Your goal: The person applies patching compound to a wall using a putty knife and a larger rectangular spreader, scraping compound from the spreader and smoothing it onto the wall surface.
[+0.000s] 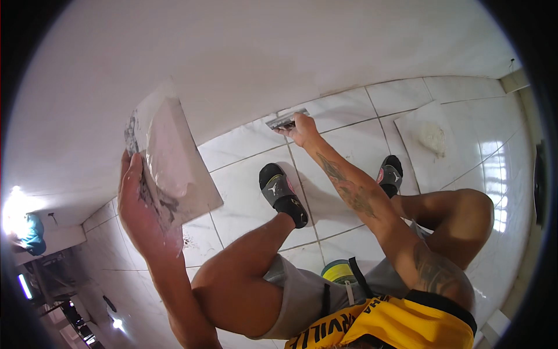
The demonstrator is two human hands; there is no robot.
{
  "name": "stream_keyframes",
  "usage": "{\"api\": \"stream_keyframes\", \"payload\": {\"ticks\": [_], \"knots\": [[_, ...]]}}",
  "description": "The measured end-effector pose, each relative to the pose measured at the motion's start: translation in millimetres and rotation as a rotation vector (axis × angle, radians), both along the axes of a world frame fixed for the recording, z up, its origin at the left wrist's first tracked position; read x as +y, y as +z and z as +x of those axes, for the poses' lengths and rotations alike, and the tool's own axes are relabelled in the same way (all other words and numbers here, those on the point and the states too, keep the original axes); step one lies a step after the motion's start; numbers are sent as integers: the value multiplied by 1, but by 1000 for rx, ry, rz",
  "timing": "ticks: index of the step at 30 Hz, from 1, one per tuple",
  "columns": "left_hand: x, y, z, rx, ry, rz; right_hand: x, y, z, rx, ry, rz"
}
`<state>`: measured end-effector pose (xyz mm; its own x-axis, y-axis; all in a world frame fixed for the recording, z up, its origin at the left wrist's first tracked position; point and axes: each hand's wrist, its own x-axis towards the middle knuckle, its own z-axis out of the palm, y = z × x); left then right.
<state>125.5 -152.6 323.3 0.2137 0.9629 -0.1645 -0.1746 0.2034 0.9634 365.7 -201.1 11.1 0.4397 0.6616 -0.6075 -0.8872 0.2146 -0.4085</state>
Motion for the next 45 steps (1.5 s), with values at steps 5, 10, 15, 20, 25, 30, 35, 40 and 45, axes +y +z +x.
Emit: {"api": "stream_keyframes", "payload": {"ticks": [5,10,15,20,25,30,35,40,45], "knots": [[-8,-7,15,77,59,29,12,-77,10,33,-49,-85],[-2,-9,8,143,61,106,51,-85,6,1,-100,-28],[-1,-8,2,121,16,157,68,-55,11,6,-91,12],[-6,-1,2,40,50,63,83,18,6,6,-103,15],[-4,6,-7,-63,-71,28,90,130,0,-45,-104,88],[-1,1,-12,-153,-90,15,99,232,8,-111,-79,91],[2,-8,-10,-163,-122,68,95,285,20,-250,-51,207],[14,-13,-16,-118,34,23,64,279,-3,-144,0,325],[14,-21,-5,-101,11,-1,19,125,-13,-157,-5,211]]}}
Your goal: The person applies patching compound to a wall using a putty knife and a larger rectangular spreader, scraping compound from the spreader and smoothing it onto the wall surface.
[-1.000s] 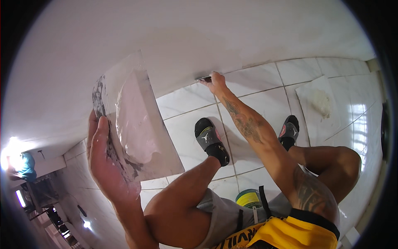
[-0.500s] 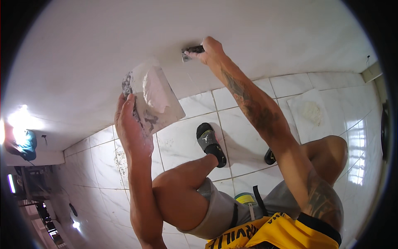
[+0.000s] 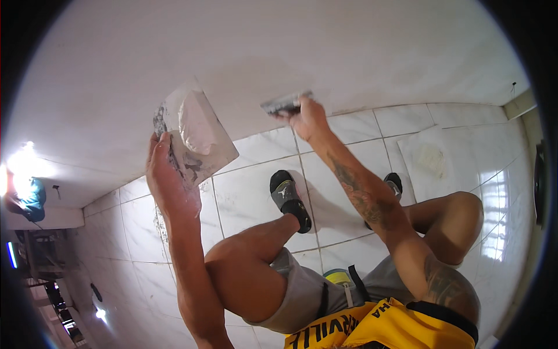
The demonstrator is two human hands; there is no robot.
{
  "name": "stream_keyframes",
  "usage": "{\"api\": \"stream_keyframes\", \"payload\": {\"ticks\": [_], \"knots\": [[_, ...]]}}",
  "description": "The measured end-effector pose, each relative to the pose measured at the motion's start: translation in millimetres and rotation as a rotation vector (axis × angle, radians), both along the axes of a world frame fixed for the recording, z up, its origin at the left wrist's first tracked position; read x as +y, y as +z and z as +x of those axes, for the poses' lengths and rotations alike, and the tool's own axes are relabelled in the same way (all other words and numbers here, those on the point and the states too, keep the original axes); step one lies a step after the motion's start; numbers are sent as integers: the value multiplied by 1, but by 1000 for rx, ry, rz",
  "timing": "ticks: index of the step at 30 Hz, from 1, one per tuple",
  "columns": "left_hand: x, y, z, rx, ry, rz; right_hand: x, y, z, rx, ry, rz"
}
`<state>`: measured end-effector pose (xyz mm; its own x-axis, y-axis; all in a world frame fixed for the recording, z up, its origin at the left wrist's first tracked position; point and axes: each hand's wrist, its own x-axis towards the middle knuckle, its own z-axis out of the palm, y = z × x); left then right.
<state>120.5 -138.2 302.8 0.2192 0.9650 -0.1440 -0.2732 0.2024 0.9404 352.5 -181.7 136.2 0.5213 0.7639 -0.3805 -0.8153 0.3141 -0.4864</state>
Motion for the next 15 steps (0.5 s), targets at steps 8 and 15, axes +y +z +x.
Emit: {"api": "stream_keyframes", "payload": {"ticks": [8,15], "knots": [[2,-8,2,126,166,39,24,-218,-41,219,-24,-352],[-5,-8,7,267,256,100,61,-257,-44,238,-32,-271]]}}
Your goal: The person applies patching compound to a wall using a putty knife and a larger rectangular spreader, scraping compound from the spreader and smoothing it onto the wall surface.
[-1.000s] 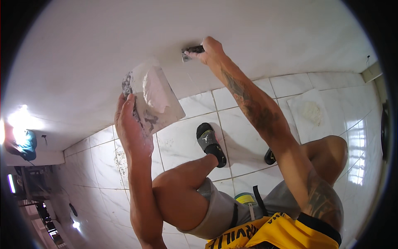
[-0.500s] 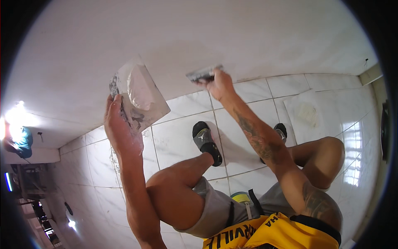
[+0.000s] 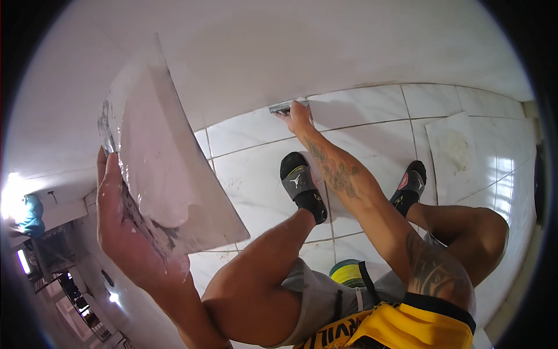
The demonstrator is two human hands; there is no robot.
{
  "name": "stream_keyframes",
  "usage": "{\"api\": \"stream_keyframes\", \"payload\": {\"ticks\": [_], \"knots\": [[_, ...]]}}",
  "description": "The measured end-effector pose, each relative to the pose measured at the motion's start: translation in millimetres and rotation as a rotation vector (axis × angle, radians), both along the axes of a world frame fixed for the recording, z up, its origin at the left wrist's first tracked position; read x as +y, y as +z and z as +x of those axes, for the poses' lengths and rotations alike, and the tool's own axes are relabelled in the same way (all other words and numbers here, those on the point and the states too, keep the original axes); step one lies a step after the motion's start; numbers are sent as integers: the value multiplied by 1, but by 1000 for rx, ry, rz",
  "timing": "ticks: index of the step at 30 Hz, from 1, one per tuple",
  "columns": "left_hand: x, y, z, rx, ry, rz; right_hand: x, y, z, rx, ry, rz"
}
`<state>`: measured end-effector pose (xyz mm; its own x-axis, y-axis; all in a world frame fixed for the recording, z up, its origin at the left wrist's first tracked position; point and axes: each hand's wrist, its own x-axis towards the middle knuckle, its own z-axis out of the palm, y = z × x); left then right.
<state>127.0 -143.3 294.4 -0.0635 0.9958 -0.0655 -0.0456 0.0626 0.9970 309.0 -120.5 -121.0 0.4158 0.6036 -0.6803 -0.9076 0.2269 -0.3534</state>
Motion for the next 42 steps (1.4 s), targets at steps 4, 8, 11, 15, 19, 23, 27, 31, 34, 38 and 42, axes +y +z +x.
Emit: {"api": "stream_keyframes", "payload": {"ticks": [4,8,11,15,19,23,27,31,34,38,42], "knots": [[-5,3,2,4,29,8,17,27,4,-38,-31,-61],[6,-6,-11,-84,-81,49,28,78,21,-8,-18,45],[13,-1,-18,-190,-88,-11,46,150,15,-18,-11,81],[10,0,-9,-276,-226,-71,53,252,29,-56,-60,131],[11,0,-9,-277,-303,-18,63,338,45,-133,-8,300],[24,-13,-24,-269,-182,-19,38,414,25,-130,104,391],[34,-16,-23,-313,-187,-35,-27,454,31,-441,199,598],[24,-7,-24,-397,-308,-97,-92,466,32,-691,261,520],[12,0,-11,-445,-401,-129,-130,481,26,-867,279,382],[-9,23,18,-473,-495,-228,-174,503,30,-1421,414,106],[-31,41,42,-502,-556,-320,-199,521,25,-2064,320,309]]}}
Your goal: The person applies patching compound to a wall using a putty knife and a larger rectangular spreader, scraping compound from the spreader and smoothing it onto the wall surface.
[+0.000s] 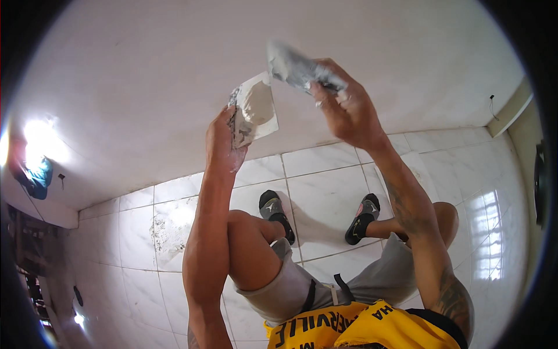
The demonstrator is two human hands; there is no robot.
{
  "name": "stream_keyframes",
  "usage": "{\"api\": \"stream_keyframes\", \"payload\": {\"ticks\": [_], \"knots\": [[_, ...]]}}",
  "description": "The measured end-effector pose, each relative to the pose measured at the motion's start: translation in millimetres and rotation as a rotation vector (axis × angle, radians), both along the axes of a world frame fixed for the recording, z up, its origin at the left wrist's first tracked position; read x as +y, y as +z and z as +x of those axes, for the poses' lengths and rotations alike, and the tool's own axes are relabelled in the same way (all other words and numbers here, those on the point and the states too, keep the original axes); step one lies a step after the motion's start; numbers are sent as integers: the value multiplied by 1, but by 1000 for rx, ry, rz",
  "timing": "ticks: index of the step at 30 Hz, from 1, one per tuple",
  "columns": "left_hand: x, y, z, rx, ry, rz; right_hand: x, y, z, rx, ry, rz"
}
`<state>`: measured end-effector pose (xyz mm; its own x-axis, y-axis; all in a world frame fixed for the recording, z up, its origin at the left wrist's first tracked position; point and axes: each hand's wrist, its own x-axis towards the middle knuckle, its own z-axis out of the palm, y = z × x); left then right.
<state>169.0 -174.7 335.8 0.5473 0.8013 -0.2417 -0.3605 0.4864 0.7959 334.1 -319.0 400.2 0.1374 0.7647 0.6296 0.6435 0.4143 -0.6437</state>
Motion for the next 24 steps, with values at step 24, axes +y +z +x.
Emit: {"api": "stream_keyframes", "payload": {"ticks": [24], "knots": [[-53,32,39,-188,-229,183,-94,-4,81,-703,-209,-145]]}}
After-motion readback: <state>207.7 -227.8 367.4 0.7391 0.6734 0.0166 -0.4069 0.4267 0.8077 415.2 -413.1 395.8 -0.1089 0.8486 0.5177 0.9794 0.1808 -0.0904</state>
